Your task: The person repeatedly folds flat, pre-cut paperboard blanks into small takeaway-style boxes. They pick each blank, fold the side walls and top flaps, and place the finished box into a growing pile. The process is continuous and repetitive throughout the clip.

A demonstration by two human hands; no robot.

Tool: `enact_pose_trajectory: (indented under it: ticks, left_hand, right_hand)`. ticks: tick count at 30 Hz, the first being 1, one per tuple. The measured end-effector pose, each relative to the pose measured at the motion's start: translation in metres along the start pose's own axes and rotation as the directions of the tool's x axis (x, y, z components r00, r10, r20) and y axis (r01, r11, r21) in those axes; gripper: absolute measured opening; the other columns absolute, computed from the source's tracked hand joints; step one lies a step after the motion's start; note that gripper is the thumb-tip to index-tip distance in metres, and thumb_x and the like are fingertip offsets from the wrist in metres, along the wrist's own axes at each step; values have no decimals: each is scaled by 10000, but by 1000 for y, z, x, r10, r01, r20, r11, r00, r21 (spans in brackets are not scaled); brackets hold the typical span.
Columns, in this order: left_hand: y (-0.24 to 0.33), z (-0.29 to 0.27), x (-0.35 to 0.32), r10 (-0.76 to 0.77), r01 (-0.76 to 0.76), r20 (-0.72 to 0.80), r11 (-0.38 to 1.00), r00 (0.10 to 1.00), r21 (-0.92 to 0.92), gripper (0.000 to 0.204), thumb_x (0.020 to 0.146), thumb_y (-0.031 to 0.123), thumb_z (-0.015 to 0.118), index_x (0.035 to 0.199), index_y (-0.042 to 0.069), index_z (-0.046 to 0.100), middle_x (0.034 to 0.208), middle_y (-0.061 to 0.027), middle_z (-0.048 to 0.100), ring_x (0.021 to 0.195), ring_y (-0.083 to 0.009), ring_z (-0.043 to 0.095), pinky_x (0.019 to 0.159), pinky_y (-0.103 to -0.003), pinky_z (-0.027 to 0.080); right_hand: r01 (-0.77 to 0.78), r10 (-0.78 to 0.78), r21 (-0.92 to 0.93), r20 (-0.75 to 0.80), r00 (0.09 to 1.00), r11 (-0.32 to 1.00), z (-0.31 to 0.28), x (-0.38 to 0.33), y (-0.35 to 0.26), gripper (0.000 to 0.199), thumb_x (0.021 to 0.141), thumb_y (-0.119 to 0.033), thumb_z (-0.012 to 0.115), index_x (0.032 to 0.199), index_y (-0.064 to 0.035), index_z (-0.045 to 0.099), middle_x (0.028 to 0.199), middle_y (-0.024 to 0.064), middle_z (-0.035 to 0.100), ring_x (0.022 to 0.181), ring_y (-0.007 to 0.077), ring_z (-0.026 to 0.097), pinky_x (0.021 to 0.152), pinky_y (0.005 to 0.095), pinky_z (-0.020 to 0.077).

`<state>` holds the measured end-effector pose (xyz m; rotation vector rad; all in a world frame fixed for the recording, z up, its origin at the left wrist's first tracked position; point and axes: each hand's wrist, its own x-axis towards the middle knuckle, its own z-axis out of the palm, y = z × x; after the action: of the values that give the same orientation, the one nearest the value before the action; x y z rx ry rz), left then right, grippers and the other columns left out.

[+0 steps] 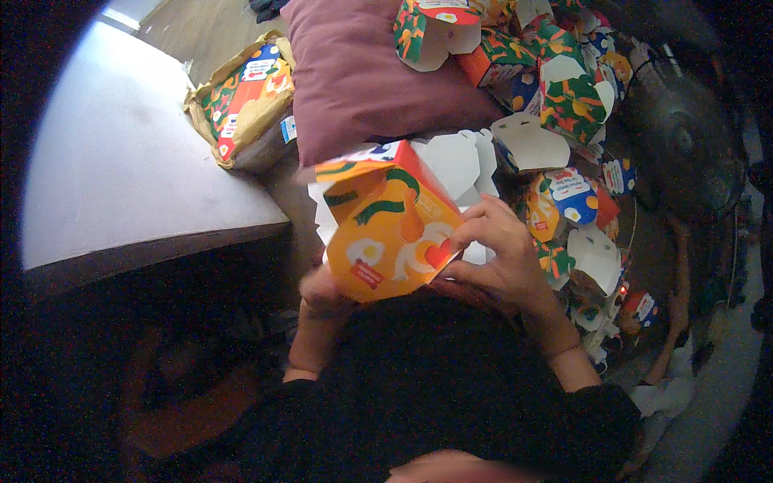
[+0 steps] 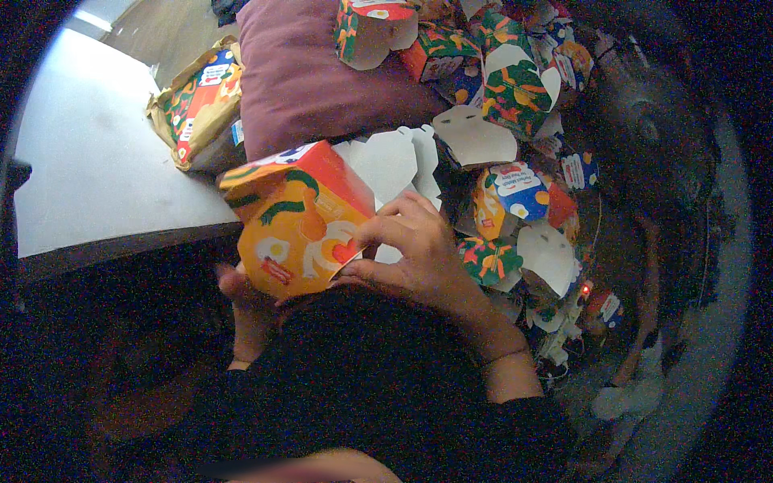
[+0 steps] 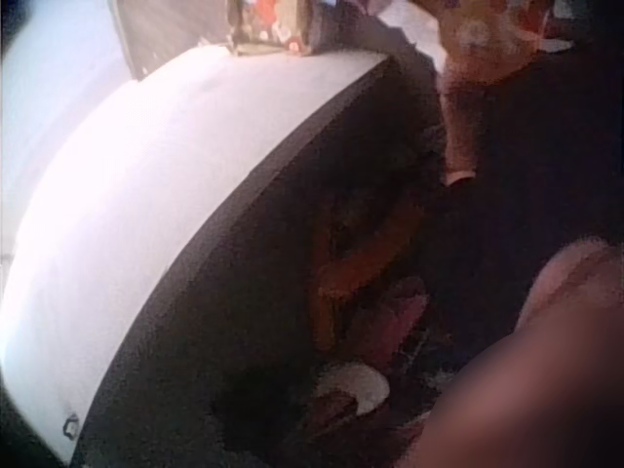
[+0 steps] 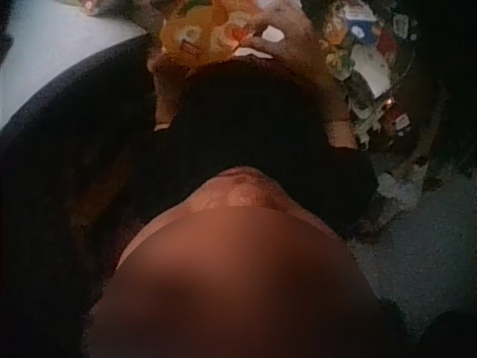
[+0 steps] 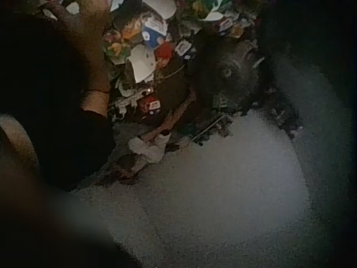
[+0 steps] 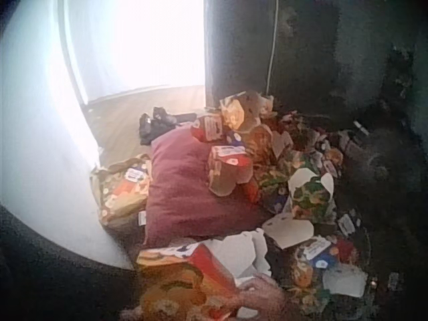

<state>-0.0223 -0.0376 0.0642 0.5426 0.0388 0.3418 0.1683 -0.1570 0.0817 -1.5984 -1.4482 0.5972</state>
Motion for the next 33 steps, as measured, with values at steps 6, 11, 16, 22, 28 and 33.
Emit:
enact_pose_trajectory:
  ticks: [6,11,16,22,28,33]
  left_hand:
    - [-2,35,0,-139,420,-529,783,837,459,397,918,197,519,1250,1,427,1188,-99,528,1082,-181,509,921,-306,404]
    - [-12,28,8,-83,361,-453,736,888,573,361,941,212,483,1215,-21,450,1129,-95,550,1003,-152,519,860,-288,419]
    - [-14,26,12,26,258,-366,663,930,703,380,940,223,477,1222,-30,447,1126,-102,549,1009,-150,515,869,-275,415]
    - [-16,30,11,-64,317,-540,865,839,390,427,915,259,507,1232,-20,447,1144,-101,536,1026,-157,516,876,-285,430]
    - [-12,18,7,-86,326,-574,886,814,329,512,858,266,580,1256,0,402,1117,-98,535,985,-162,536,779,-283,480]
    - [-17,12,4,-54,264,-477,884,877,385,619,833,170,592,1339,54,255,1133,-107,506,922,-148,540,706,-257,480]
  right_hand:
    - [-101,96,-32,-130,987,994,11,2,4,265,654,-209,760,794,-55,595,770,70,578,817,216,568,716,325,458]
    - [-150,147,-10,-145,979,989,16,0,10,224,686,-162,726,778,-33,568,786,89,575,836,233,570,752,326,447]
    - [-124,123,-1,-105,987,992,15,-2,12,169,706,-105,683,753,-17,546,824,105,602,828,257,569,750,339,439]
    - [-184,185,25,-155,970,983,17,-7,13,189,708,-115,705,764,-11,558,820,115,600,829,260,583,743,334,440]
    - [-152,176,247,-77,981,957,14,-9,29,414,656,-171,786,1003,-57,590,922,99,614,890,222,599,767,330,478]
    - [-151,283,829,-10,959,539,25,-3,38,1073,596,-173,830,1412,-151,133,1288,130,402,1158,240,461,950,366,410]
